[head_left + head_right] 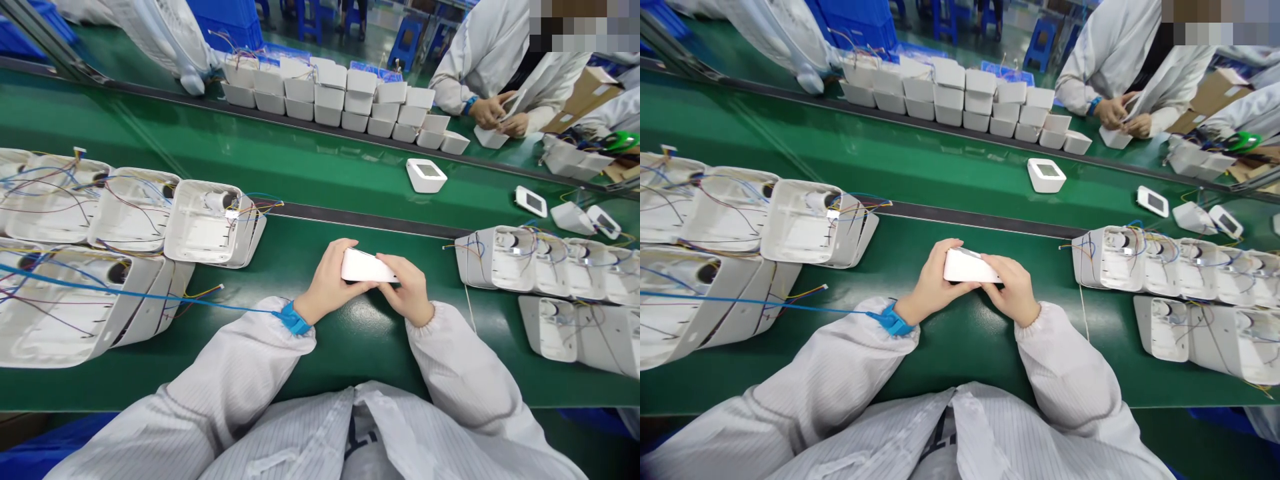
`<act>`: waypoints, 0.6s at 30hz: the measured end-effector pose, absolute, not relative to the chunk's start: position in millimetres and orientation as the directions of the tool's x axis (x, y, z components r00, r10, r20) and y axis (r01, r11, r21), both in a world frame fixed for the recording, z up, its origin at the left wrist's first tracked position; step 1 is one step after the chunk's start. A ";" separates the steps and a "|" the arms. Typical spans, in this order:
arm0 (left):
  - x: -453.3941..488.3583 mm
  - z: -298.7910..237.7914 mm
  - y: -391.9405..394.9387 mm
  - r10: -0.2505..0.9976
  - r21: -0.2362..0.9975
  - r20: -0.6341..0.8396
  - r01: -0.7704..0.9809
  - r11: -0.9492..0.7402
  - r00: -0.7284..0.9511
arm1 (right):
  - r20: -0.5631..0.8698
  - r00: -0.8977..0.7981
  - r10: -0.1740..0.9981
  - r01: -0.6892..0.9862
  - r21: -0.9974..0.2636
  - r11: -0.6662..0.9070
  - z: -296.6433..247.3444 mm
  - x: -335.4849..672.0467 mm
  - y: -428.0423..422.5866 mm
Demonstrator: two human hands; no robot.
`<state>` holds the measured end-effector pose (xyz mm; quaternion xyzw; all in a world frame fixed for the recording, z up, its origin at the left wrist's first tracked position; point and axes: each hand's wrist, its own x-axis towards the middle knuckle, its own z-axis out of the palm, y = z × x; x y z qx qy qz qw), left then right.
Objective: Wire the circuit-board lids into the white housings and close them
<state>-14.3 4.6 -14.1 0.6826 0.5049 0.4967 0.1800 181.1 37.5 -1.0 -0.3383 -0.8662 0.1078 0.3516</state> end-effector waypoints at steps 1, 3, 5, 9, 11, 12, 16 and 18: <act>-14.8 -13.4 4.8 0.873 0.750 0.487 0.511 -0.419 0.002 | 0.529 -0.527 0.665 0.517 -0.421 0.745 -1.0 181.2 38.0; -16.1 -12.1 5.5 0.883 0.757 0.469 0.508 -0.411 0.015 | 0.521 -0.531 0.668 0.524 -0.418 0.742 -0.9 181.4 38.9; -17.3 -11.4 6.4 0.890 0.764 0.455 0.504 -0.404 0.024 | 0.519 -0.530 0.670 0.522 -0.423 0.741 -0.8 181.3 39.4; -18.2 -10.8 6.5 0.896 0.772 0.443 0.499 -0.394 0.022 | 0.528 -0.530 0.664 0.515 -0.421 0.746 -0.5 181.3 39.7; -18.5 -10.4 6.0 0.898 0.776 0.439 0.494 -0.392 0.024 | 0.536 -0.533 0.655 0.516 -0.408 0.754 -0.4 181.3 40.1; -18.7 -10.4 6.0 0.899 0.778 0.436 0.491 -0.393 0.030 | 0.540 -0.533 0.652 0.517 -0.403 0.756 -0.5 181.4 40.5; -19.9 -13.7 7.6 0.900 0.777 0.432 0.484 -0.404 0.058 | 0.563 -0.509 0.651 0.520 -0.400 0.754 -3.7 183.5 44.6; -19.9 -17.2 9.1 0.904 0.773 0.422 0.495 -0.396 0.065 | 0.581 -0.473 0.663 0.539 -0.404 0.739 -8.1 187.7 50.1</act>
